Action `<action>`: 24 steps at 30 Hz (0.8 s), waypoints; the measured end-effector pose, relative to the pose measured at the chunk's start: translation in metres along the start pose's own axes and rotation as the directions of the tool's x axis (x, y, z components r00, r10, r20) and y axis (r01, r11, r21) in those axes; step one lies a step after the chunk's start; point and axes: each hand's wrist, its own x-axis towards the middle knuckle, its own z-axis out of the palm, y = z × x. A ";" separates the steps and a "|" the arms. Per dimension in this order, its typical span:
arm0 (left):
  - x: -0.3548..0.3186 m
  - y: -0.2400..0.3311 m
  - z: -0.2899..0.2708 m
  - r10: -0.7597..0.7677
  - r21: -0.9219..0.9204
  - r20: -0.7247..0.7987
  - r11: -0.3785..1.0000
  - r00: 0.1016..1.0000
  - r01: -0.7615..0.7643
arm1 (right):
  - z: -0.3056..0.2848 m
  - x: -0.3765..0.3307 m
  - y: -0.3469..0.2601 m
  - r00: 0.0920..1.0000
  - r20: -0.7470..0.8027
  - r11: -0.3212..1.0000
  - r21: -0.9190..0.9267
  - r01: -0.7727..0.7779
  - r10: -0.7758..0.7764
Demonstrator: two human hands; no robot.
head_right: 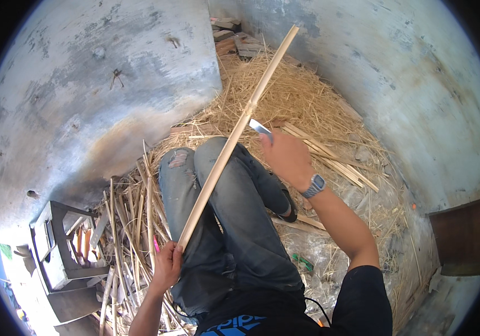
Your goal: The person uses a knife to shave thin layers off a piece of bamboo by hand while sitting on a straw-covered floor. They rotate the bamboo strip and continue shaving along its length.
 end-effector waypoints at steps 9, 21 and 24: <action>0.000 0.011 0.007 0.007 0.060 -0.074 0.998 0.997 -0.003 | 0.007 -0.066 -0.035 0.943 0.245 0.970 0.149 0.193 -0.225; -0.012 0.002 0.003 0.030 0.080 -0.091 0.997 0.995 -0.023 | 0.026 -0.031 -0.010 0.938 0.151 0.944 0.161 0.289 -0.313; -0.019 0.008 0.006 0.018 0.071 -0.080 0.997 0.997 -0.012 | 0.029 -0.014 0.003 0.970 0.069 0.970 0.096 0.225 -0.232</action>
